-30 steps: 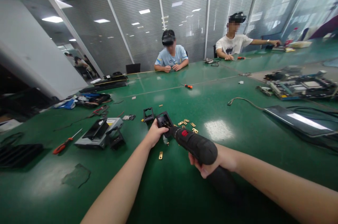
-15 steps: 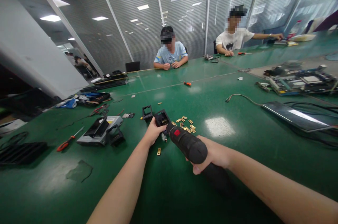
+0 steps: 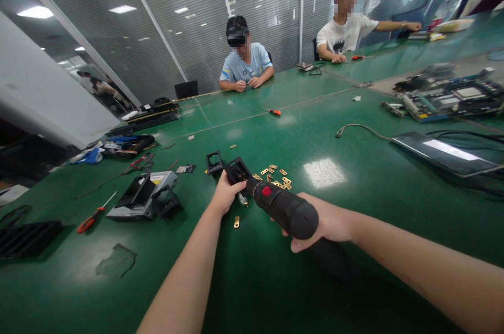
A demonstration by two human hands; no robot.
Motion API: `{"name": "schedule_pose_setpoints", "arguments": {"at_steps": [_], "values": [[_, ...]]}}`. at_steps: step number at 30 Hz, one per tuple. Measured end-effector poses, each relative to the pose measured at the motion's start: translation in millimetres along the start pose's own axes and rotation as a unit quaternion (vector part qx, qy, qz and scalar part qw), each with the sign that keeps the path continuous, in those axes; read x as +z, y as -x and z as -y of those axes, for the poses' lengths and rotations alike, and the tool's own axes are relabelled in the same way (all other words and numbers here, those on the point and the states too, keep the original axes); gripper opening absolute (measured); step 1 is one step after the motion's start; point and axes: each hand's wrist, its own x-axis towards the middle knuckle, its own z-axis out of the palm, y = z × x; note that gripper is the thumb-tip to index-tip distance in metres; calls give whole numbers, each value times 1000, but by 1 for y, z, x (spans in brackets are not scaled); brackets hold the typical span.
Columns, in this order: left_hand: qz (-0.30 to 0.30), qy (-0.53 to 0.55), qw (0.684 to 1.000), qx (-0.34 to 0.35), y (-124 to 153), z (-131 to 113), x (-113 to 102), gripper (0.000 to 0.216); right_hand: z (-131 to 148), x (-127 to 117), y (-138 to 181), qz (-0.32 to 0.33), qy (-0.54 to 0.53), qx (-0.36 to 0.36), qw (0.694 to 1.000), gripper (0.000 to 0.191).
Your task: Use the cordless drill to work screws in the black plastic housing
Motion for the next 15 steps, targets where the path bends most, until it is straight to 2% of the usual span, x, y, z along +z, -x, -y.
{"name": "schedule_pose_setpoints", "arguments": {"at_steps": [3,7,9,11,14,15], "values": [[-3,5,1000,-2,2,-2,2,61,14,10,4,-50,99,-32,993,49],[-5,6,1000,-10,4,-3,1,61,27,24,8,-44,120,-141,982,50],[-7,5,1000,-9,3,-3,1,61,28,28,10,-43,126,-152,979,45],[-13,2,1000,-6,3,-4,2,60,27,30,14,-62,145,-127,979,58],[-24,2,1000,-1,4,-6,5,59,21,32,20,-104,171,-88,976,94],[-26,0,1000,-2,5,-6,6,59,19,33,21,-113,178,-80,974,100]]}}
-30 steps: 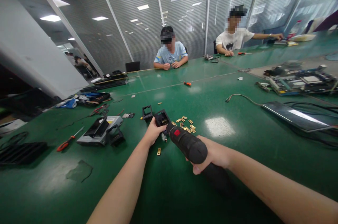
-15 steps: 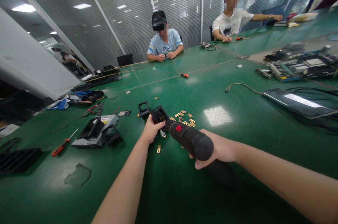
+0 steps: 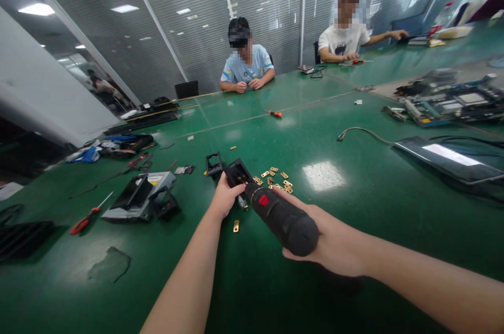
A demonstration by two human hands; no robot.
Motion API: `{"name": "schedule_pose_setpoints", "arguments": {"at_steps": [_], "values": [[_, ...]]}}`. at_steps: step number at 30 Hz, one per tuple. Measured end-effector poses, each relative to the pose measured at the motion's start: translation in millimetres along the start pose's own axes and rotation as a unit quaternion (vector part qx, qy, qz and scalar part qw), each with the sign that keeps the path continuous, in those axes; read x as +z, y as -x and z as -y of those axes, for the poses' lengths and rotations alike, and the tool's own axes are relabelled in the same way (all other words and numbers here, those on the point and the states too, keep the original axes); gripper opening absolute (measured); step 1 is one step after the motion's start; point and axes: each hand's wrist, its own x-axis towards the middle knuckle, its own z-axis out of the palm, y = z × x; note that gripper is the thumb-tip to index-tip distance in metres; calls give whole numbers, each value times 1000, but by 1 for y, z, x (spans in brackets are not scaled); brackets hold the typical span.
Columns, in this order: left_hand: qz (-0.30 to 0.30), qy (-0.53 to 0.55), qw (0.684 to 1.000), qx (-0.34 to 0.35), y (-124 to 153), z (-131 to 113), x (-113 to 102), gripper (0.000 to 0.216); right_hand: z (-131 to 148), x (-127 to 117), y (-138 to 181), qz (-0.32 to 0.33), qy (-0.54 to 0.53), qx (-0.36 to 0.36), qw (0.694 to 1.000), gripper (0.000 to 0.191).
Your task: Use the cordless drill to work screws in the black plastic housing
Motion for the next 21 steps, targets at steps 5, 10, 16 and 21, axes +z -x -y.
{"name": "schedule_pose_setpoints", "arguments": {"at_steps": [5,10,16,21], "values": [[-8,-11,1000,-5,2,-1,2,59,6,13,0,-3,8,13,1000,106],[-3,-17,1000,-2,1,0,0,61,18,20,-5,6,-71,-1,997,52],[-15,-10,1000,-12,2,-1,-1,67,6,14,-10,35,-148,22,988,57],[-24,-23,999,-14,1,1,-4,68,4,10,-13,61,-174,48,982,36]]}}
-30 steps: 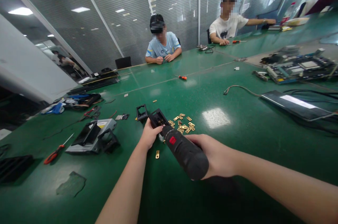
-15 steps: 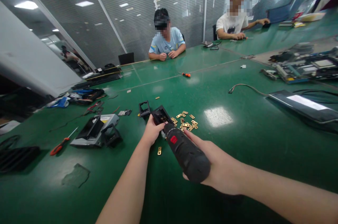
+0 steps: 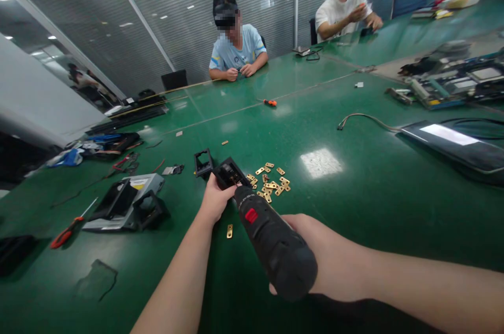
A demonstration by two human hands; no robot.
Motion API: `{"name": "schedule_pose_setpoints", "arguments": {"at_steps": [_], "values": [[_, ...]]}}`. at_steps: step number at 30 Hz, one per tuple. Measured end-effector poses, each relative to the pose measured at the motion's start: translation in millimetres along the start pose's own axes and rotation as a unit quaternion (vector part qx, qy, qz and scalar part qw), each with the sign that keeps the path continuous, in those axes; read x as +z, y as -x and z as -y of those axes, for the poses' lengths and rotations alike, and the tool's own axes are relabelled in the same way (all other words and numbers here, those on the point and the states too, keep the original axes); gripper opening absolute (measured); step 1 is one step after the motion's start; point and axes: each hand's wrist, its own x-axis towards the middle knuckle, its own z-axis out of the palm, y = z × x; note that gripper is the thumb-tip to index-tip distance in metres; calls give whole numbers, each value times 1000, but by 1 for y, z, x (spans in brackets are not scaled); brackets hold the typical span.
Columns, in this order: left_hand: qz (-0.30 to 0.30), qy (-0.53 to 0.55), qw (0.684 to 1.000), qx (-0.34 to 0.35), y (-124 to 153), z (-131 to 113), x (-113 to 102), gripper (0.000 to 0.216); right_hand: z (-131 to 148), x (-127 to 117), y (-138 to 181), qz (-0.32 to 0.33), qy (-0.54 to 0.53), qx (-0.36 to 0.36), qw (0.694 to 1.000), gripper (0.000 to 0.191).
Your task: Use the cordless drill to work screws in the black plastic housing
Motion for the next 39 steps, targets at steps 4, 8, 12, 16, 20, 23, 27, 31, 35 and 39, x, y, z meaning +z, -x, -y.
{"name": "schedule_pose_setpoints", "arguments": {"at_steps": [4,8,12,16,20,23,27,31,35,39], "values": [[8,-4,1000,-5,0,-1,0,67,1,2,-1,4,-14,13,1000,37],[11,-19,1000,-6,2,-8,3,67,-4,4,0,2,-32,-9,999,37],[10,-18,1000,-8,2,-10,5,64,-6,4,1,-21,6,10,1000,30],[13,-12,1000,-12,0,-7,3,61,-7,0,1,-20,13,16,1000,33],[17,-10,1000,-18,-1,-5,1,61,-6,1,0,-7,-16,37,999,32],[19,-6,1000,-16,-1,-3,0,60,-2,3,-1,-5,-64,52,997,34],[24,-6,1000,-16,-1,-2,-2,61,-4,4,-2,-20,-66,75,995,36],[18,-9,1000,-22,1,-4,-1,63,-13,-1,-2,-44,-33,55,997,38],[7,-4,999,-38,4,-6,0,66,-23,-2,-8,-45,-16,55,997,43],[7,-5,999,-31,4,-4,0,67,-32,0,-14,-43,-8,66,997,47]]}}
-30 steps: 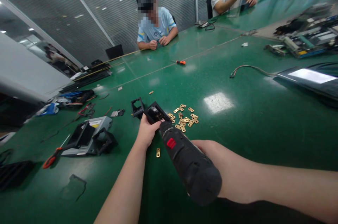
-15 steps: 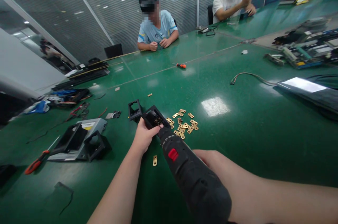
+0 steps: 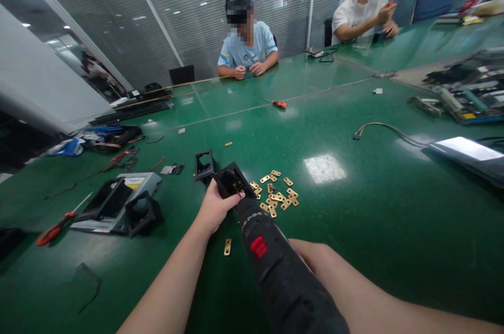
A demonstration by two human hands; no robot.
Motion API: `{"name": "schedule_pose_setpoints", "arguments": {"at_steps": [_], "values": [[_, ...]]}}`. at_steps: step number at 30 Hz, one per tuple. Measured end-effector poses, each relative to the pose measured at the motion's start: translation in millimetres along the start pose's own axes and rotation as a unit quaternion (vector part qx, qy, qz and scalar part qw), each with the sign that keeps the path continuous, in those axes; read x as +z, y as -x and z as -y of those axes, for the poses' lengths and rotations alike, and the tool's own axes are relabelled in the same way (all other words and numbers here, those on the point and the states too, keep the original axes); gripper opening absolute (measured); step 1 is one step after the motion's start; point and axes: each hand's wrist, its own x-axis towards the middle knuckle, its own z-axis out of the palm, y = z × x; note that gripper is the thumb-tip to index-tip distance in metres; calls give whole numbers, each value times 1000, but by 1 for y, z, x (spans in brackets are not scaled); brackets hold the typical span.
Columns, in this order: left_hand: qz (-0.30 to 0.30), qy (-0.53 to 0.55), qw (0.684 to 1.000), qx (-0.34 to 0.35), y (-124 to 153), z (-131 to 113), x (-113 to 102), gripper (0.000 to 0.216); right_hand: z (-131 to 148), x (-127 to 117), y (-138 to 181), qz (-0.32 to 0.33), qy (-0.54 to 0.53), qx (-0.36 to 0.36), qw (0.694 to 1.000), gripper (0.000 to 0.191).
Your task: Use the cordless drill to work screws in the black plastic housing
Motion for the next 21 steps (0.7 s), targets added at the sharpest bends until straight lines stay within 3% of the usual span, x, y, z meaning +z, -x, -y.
{"name": "schedule_pose_setpoints", "arguments": {"at_steps": [21], "values": [[26,28,999,-2,0,3,-3,67,2,0,6,6,-32,-7,999,49]]}}
